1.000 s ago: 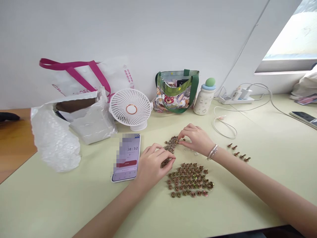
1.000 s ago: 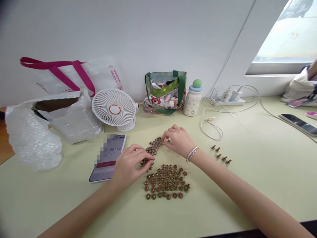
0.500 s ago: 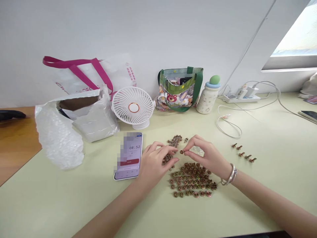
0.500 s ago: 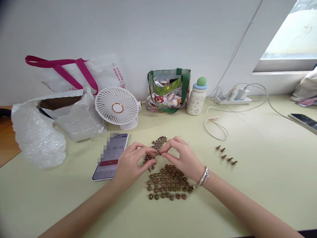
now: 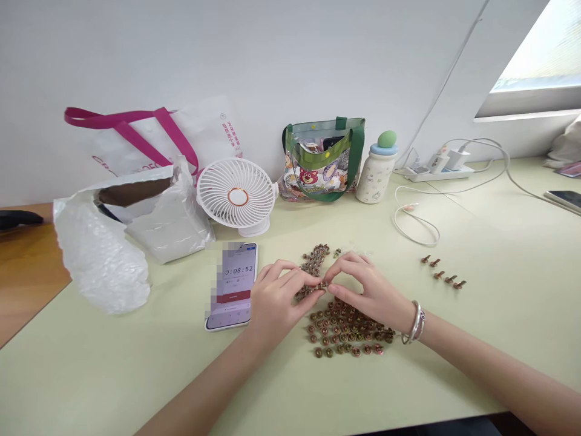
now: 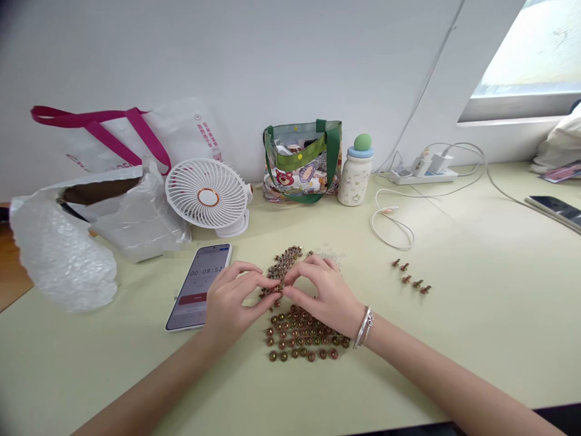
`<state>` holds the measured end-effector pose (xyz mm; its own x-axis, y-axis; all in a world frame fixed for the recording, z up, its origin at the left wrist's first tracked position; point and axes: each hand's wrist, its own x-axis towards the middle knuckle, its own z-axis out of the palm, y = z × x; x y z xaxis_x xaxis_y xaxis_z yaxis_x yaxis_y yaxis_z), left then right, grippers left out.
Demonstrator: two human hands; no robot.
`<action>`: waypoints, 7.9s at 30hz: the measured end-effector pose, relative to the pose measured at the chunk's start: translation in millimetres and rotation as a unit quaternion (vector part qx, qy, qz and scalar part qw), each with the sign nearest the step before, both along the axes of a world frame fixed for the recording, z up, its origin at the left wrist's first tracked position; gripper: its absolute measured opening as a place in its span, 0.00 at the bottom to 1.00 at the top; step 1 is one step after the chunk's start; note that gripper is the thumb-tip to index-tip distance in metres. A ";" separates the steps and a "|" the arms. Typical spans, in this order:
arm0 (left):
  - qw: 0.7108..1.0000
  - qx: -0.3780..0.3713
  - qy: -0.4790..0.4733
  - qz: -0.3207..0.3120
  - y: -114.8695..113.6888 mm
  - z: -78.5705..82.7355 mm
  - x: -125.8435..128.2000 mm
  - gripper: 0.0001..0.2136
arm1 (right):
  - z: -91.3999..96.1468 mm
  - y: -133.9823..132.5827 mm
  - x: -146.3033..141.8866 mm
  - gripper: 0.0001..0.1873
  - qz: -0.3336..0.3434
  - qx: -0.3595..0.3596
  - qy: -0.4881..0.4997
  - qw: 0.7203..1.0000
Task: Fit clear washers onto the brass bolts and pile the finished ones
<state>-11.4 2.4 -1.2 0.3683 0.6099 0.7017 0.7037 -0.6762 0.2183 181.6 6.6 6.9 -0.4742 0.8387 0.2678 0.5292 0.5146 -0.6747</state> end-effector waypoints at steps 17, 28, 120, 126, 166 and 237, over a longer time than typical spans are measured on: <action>0.998 -0.059 0.018 0.014 -0.5 0.8 0.3 0.02 | 7.4 16.4 24.5 0.05 -0.057 0.242 -0.170 0.954; 0.997 -0.069 0.020 0.007 1.3 -1.8 -0.3 0.03 | -2.0 25.1 28.9 0.06 -0.027 0.144 -0.156 0.977; 0.988 -0.142 -0.054 -0.035 -6.1 -0.4 5.9 0.02 | -5.2 -9.5 0.8 0.02 -0.005 0.007 0.062 0.998; 0.987 -0.132 -0.071 -0.051 -6.2 -0.3 6.6 0.03 | -4.5 -9.2 1.0 0.03 0.025 -0.015 0.074 0.997; 0.994 -0.095 -0.016 -0.043 -3.1 -2.0 4.4 0.04 | -3.2 -8.9 5.5 0.05 0.013 0.116 -0.065 0.991; 0.978 -0.207 0.013 -0.037 -9.1 1.2 9.1 0.04 | -12.4 -2.8 7.8 0.02 0.007 0.321 -0.078 0.944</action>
<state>-2.3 -6.6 0.0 0.4365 0.8103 0.3911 0.6650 -0.5833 0.4663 189.3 3.8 -5.6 -0.5599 0.5208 0.6444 0.5870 0.7982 -0.1351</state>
